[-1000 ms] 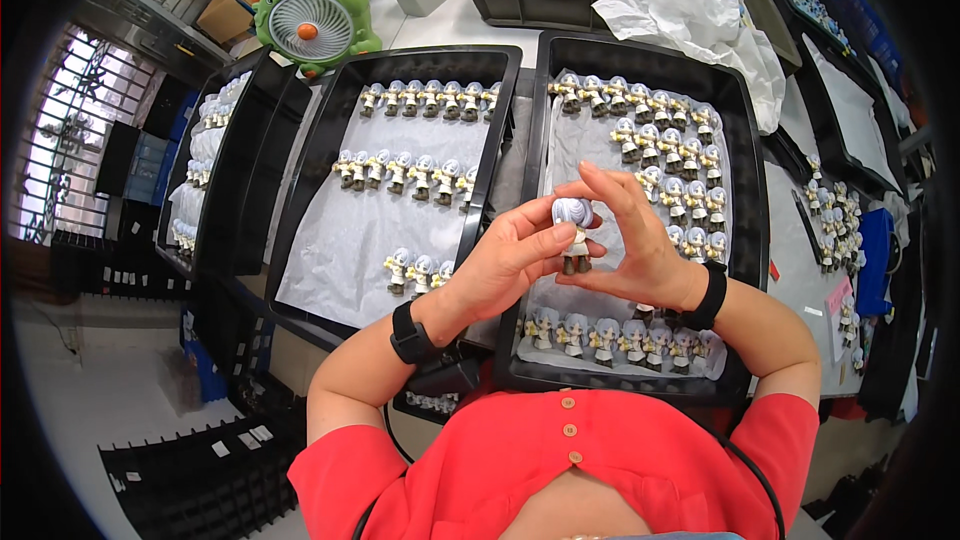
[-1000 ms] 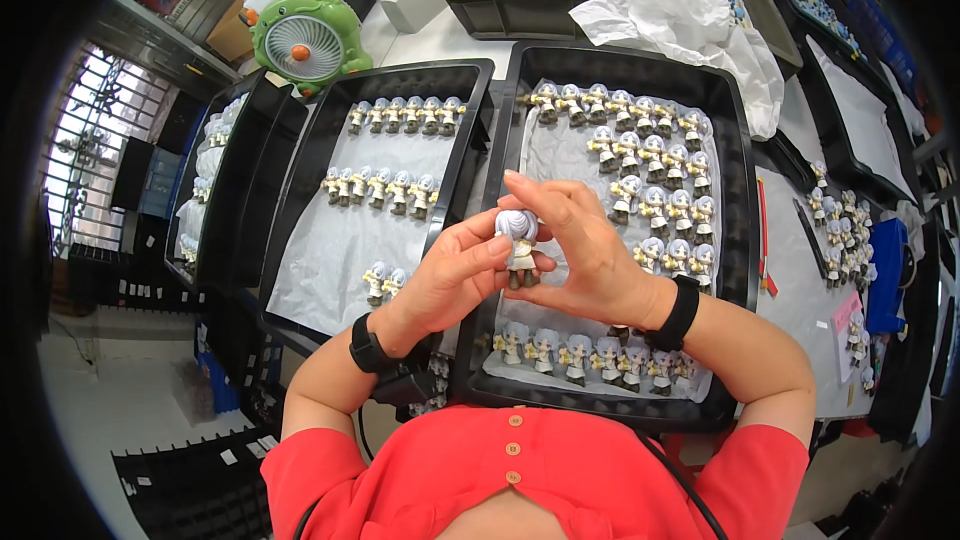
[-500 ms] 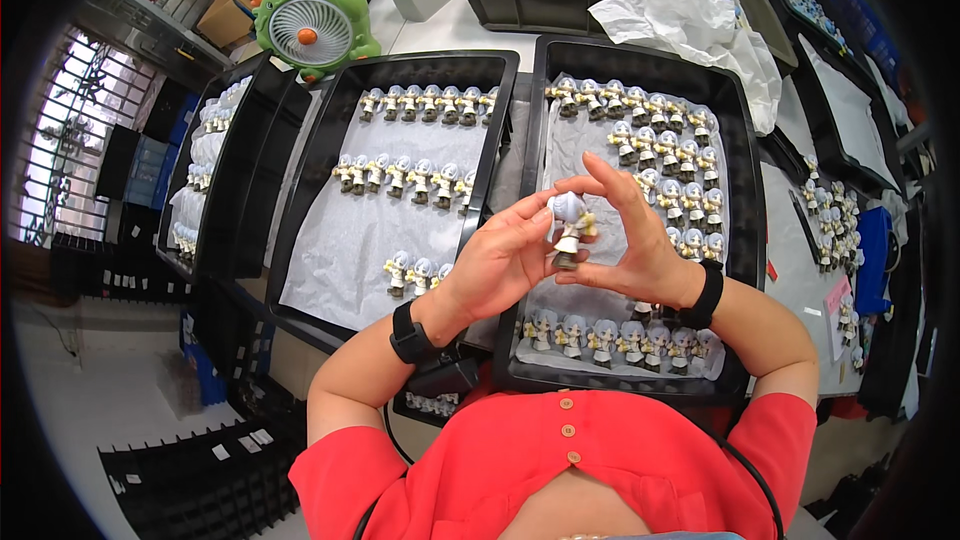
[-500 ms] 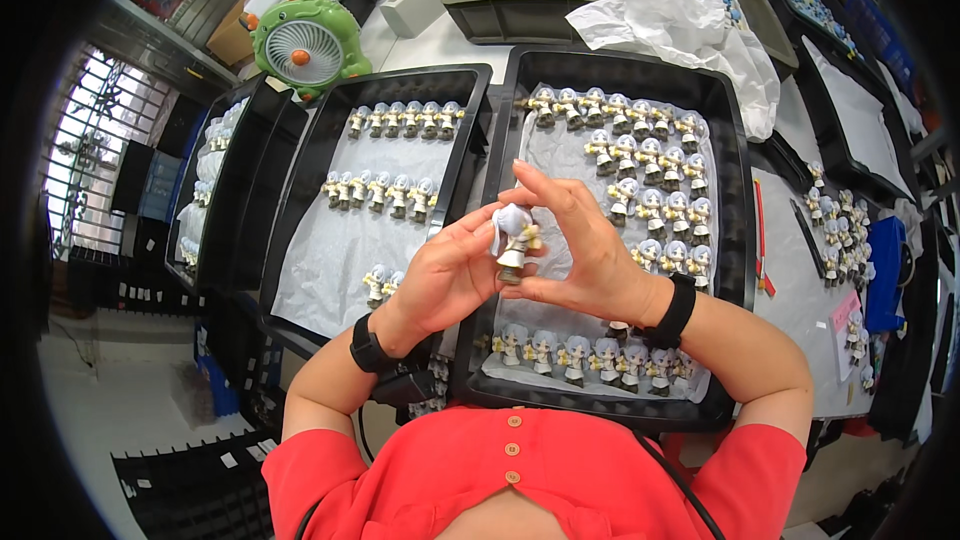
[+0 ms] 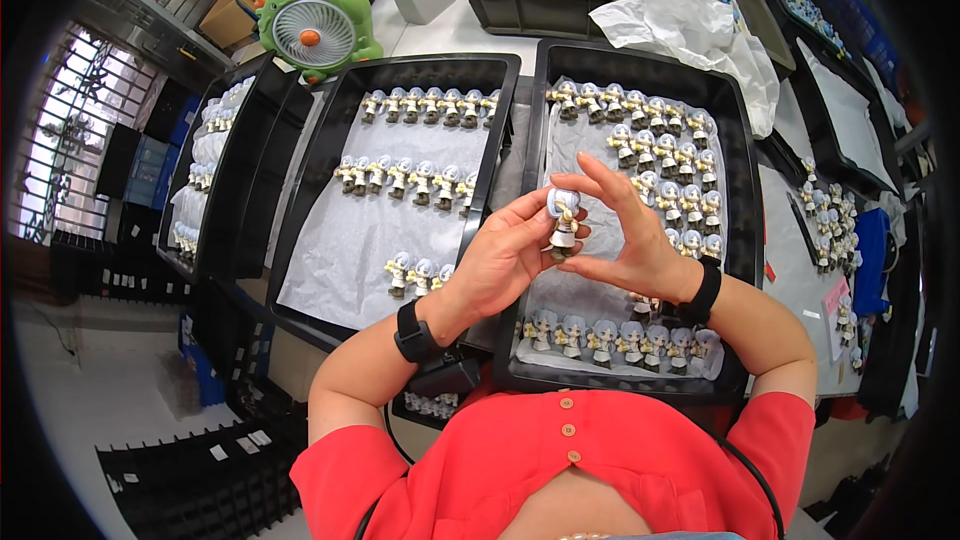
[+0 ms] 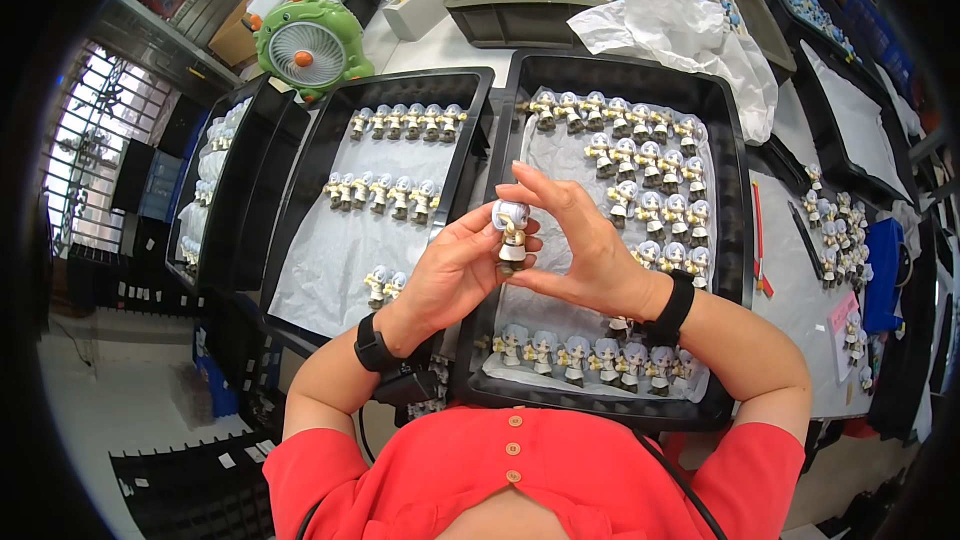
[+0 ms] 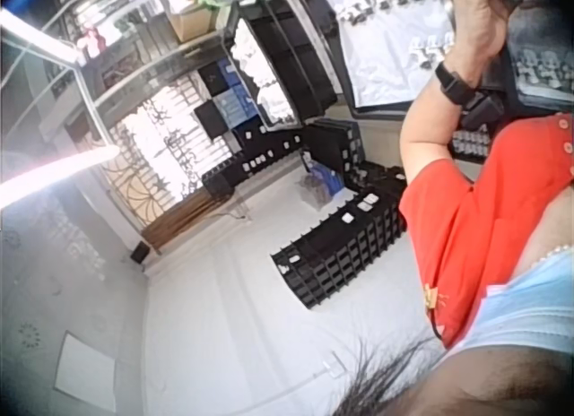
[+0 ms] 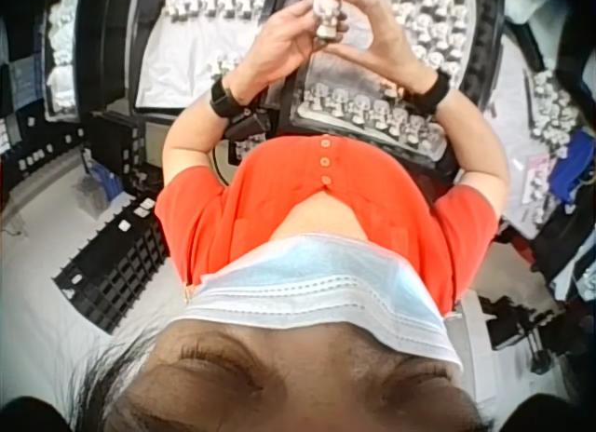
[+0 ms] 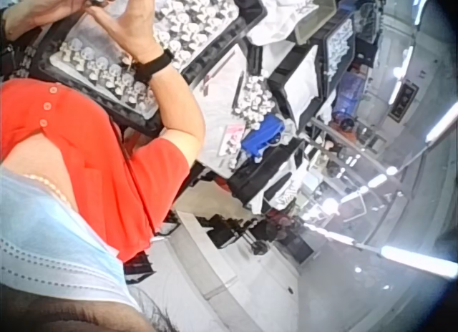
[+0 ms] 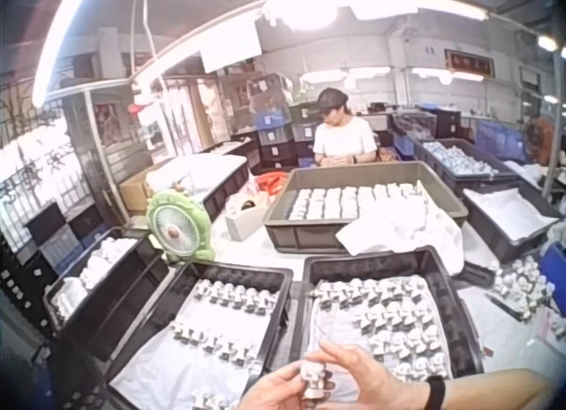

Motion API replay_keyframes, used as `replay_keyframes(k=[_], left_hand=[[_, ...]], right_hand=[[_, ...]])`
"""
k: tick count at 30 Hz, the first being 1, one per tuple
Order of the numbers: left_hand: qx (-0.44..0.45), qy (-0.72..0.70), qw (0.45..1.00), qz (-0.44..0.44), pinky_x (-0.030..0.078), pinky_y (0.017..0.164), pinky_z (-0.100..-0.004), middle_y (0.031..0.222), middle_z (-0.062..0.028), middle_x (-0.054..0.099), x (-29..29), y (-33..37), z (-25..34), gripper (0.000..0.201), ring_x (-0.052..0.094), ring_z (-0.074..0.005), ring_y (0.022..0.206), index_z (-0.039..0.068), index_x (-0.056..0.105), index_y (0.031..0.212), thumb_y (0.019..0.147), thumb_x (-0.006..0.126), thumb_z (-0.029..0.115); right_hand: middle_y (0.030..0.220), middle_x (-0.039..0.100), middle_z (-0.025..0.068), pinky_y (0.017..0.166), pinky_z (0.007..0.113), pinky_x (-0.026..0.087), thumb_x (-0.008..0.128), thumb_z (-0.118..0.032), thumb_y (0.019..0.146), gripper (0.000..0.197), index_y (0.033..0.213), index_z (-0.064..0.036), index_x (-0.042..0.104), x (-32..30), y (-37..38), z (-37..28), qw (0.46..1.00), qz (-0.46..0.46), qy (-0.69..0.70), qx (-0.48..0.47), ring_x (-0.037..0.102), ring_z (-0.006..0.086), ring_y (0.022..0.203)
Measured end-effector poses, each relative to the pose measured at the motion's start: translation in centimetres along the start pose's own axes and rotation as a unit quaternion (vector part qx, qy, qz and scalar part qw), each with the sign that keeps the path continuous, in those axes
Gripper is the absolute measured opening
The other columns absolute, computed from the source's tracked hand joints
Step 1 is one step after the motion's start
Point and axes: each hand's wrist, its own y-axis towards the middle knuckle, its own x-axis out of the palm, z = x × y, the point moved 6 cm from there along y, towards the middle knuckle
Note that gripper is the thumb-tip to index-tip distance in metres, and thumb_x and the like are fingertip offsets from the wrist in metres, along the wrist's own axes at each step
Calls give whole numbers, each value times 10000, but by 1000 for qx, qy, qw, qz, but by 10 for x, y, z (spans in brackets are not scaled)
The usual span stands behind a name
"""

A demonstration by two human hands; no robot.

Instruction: The person assembles small, white, bell-shaped miniature figures at a workstation. They pick up the figures from a tray, inspect them, and use a red-handled tool to adjust or attach small gold-colored components. The person handles the figures one at a time, placing them back into the tray after adjustment.

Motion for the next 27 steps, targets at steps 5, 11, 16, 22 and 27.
replay_keyframes(k=[5, 11, 16, 22, 27], left_hand=[[3, 9, 1000, -3, 500, 844, -358, 1198, -112, 533, 0, 0, 0, 393, 555, -222, 1073, 30, 384, 1313, 960, 442, 191], [-3, 12, 1000, 9, 485, 867, -350, 1236, -114, 515, 0, 0, 1, 396, 542, -236, 1106, 31, 366, 1327, 977, 408, 211], [-5, 18, 1000, 11, 476, 878, -352, 1247, -103, 510, 3, 1, 2, 401, 542, -226, 1106, 44, 361, 1334, 977, 412, 220], [2, 33, 999, 9, 479, 880, -349, 1264, -106, 499, 1, 1, 2, 426, 534, -234, 1123, 33, 353, 1339, 975, 423, 242], [-3, 43, 999, 8, 478, 885, -342, 1265, -97, 498, 2, 2, 3, 438, 538, -223, 1118, 35, 364, 1331, 967, 446, 262]], right_hand=[[1276, 507, 122, 940, 357, 399, 793, -63, 618, 968, 1414, -68, 241, 1, -1, 3, 1000, -9, 7, 11, 498, 263, 1097], [1281, 498, 139, 958, 361, 411, 774, -84, 661, 940, 1424, -90, 227, 2, 0, 12, 997, -14, 49, 50, 499, 255, 1141], [1291, 494, 128, 959, 363, 417, 761, -88, 673, 926, 1428, -102, 224, 2, 0, 15, 996, -25, 54, 63, 507, 247, 1116], [1295, 496, 123, 920, 349, 434, 753, -100, 677, 920, 1430, -113, 225, 3, 0, 16, 997, -32, 39, 66, 527, 236, 1074], [1292, 502, 122, 889, 342, 444, 756, -109, 676, 925, 1431, -117, 222, 3, -1, 17, 996, -35, 43, 73, 548, 219, 1040]])
